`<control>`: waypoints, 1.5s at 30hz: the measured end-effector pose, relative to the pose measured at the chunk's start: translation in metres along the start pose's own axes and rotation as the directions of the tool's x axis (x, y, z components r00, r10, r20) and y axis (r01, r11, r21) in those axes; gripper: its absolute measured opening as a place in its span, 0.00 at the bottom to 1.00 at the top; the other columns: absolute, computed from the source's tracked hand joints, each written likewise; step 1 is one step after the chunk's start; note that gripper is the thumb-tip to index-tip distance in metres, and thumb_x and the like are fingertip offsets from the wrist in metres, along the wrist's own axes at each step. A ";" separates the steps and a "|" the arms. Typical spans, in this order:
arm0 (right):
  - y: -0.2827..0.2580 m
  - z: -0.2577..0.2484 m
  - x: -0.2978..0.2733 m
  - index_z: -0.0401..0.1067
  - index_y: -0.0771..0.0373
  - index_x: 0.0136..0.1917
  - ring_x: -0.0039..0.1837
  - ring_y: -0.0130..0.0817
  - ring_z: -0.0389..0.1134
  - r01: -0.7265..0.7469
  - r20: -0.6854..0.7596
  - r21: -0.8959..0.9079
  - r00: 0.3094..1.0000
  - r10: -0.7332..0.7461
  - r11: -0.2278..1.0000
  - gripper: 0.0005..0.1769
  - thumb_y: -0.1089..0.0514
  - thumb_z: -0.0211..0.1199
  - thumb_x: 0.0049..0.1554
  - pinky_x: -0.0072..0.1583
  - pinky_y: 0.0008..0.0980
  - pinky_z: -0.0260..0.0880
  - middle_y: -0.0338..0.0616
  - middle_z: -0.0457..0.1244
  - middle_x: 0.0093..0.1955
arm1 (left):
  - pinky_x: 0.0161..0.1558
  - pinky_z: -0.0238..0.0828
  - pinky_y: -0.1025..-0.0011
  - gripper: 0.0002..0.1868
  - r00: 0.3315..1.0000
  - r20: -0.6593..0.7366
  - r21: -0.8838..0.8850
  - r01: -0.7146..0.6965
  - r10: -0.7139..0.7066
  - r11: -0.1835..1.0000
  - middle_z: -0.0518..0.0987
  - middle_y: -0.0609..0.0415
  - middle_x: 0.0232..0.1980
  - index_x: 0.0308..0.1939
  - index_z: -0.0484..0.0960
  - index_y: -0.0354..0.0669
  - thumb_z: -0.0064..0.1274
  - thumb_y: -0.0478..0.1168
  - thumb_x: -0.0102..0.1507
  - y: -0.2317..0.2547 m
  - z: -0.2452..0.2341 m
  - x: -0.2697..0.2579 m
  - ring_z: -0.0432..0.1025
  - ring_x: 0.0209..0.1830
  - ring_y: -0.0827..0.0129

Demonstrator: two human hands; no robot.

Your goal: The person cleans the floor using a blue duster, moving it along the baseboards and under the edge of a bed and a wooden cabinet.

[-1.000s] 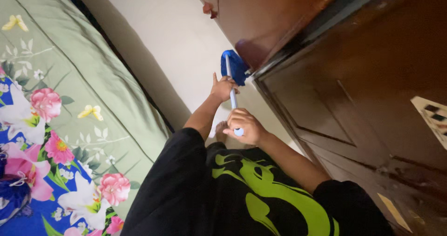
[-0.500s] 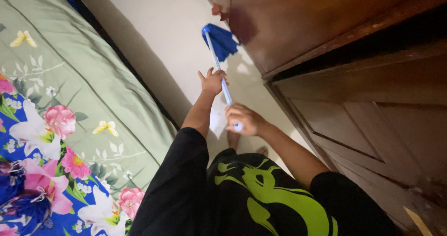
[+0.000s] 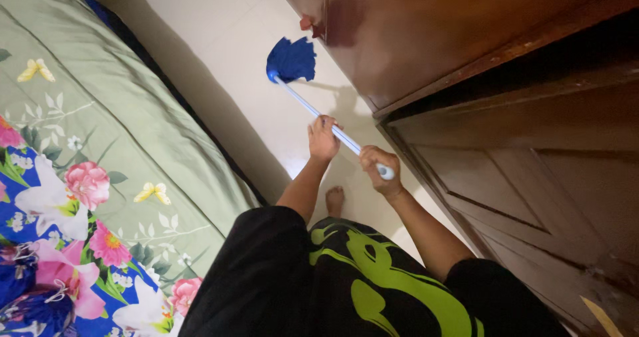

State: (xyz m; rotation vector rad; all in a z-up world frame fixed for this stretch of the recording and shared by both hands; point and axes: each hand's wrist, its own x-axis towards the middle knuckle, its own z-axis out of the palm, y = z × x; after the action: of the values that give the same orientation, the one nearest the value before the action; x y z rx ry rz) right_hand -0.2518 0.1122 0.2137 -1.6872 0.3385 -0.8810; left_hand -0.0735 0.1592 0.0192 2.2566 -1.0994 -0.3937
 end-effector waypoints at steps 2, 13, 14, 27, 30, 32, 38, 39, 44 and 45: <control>-0.020 -0.013 0.000 0.64 0.65 0.33 0.42 0.38 0.66 -0.163 0.023 -0.004 0.986 0.163 0.987 0.14 0.65 0.59 0.61 0.48 0.35 0.67 0.44 0.63 0.36 | 0.65 0.60 0.40 0.14 0.997 -0.018 -0.034 -0.072 0.072 0.997 0.76 0.48 0.56 0.48 0.81 0.47 0.60 0.45 0.60 0.011 -0.002 -0.005 0.68 0.61 0.48; -0.091 -0.039 -0.059 0.67 0.67 0.36 0.42 0.39 0.67 -0.089 0.087 -0.138 0.991 0.101 0.986 0.09 0.70 0.60 0.57 0.49 0.35 0.67 0.47 0.64 0.37 | 0.48 0.74 0.55 0.16 0.962 0.186 -0.241 -0.151 0.198 0.959 0.77 0.42 0.37 0.26 0.81 0.38 0.62 0.46 0.60 0.045 0.019 -0.060 0.75 0.40 0.46; -0.097 -0.040 -0.070 0.67 0.67 0.36 0.42 0.39 0.67 -0.083 0.083 -0.156 0.992 0.097 0.984 0.08 0.70 0.60 0.57 0.49 0.35 0.68 0.47 0.63 0.37 | 0.48 0.74 0.55 0.16 0.961 0.192 -0.242 -0.151 0.200 0.958 0.77 0.42 0.37 0.26 0.81 0.38 0.62 0.46 0.60 0.049 0.020 -0.070 0.75 0.40 0.46; -0.205 -0.098 -0.222 0.70 0.68 0.40 0.38 0.27 0.60 -0.305 -0.085 -0.265 0.952 0.293 0.915 0.06 0.67 0.59 0.60 0.41 0.29 0.60 0.41 0.60 0.34 | 0.50 0.75 0.55 0.20 0.782 0.540 -0.152 -0.273 0.311 0.950 0.82 0.46 0.42 0.31 0.86 0.45 0.55 0.57 0.63 0.157 0.054 -0.227 0.77 0.47 0.49; -0.237 -0.109 -0.253 0.73 0.66 0.39 0.35 0.21 0.58 -0.479 -0.188 -0.247 0.877 0.443 0.843 0.08 0.63 0.61 0.60 0.37 0.26 0.57 0.37 0.60 0.32 | 0.52 0.75 0.56 0.18 0.753 0.570 -0.227 -0.242 0.330 0.943 0.83 0.45 0.43 0.35 0.87 0.46 0.55 0.56 0.63 0.181 0.074 -0.275 0.77 0.48 0.48; -0.259 -0.115 -0.268 0.71 0.65 0.35 0.35 0.19 0.57 -0.509 -0.222 -0.258 0.859 0.462 0.821 0.14 0.59 0.63 0.63 0.37 0.25 0.56 0.34 0.60 0.31 | 0.52 0.75 0.56 0.17 0.743 0.591 -0.278 -0.178 0.314 0.944 0.83 0.45 0.45 0.39 0.88 0.47 0.56 0.55 0.61 0.194 0.085 -0.306 0.77 0.48 0.47; -0.307 -0.107 -0.282 0.68 0.66 0.33 0.35 0.23 0.55 -0.550 -0.172 -0.429 0.829 0.533 0.717 0.19 0.56 0.66 0.62 0.38 0.27 0.57 0.38 0.54 0.28 | 0.55 0.73 0.56 0.15 0.577 0.670 -0.452 -0.181 0.467 0.873 0.83 0.44 0.50 0.45 0.85 0.49 0.54 0.51 0.61 0.245 0.072 -0.383 0.76 0.54 0.49; -0.314 -0.106 -0.278 0.68 0.66 0.33 0.35 0.23 0.55 -0.548 -0.167 -0.429 0.829 0.533 0.718 0.19 0.56 0.66 0.62 0.38 0.27 0.57 0.38 0.54 0.28 | 0.53 0.72 0.55 0.17 0.510 0.726 -0.465 -0.132 0.462 0.876 0.82 0.45 0.51 0.50 0.82 0.51 0.53 0.52 0.62 0.260 0.063 -0.387 0.76 0.53 0.50; -0.366 -0.117 -0.263 0.74 0.64 0.38 0.41 0.22 0.64 -0.412 -0.178 -0.332 0.911 0.373 0.848 0.13 0.58 0.66 0.64 0.45 0.25 0.63 0.38 0.65 0.36 | 0.45 0.75 0.53 0.22 0.574 0.533 -0.530 -0.347 0.622 0.774 0.84 0.44 0.45 0.54 0.81 0.48 0.55 0.53 0.59 0.301 0.032 -0.395 0.78 0.44 0.47; -0.374 -0.117 -0.261 0.74 0.64 0.38 0.41 0.22 0.64 -0.413 -0.176 -0.330 0.910 0.375 0.849 0.13 0.58 0.66 0.64 0.45 0.25 0.63 0.38 0.65 0.36 | 0.45 0.76 0.54 0.18 0.580 0.477 -0.511 -0.428 0.660 0.745 0.85 0.46 0.42 0.46 0.83 0.49 0.58 0.53 0.57 0.303 0.030 -0.388 0.79 0.42 0.49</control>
State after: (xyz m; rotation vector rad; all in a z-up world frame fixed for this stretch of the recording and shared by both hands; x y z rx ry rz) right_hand -0.5926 0.3120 0.4697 -1.8128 0.9359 -0.6206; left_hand -0.5124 0.3075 0.1876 1.3449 -1.8430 -1.0361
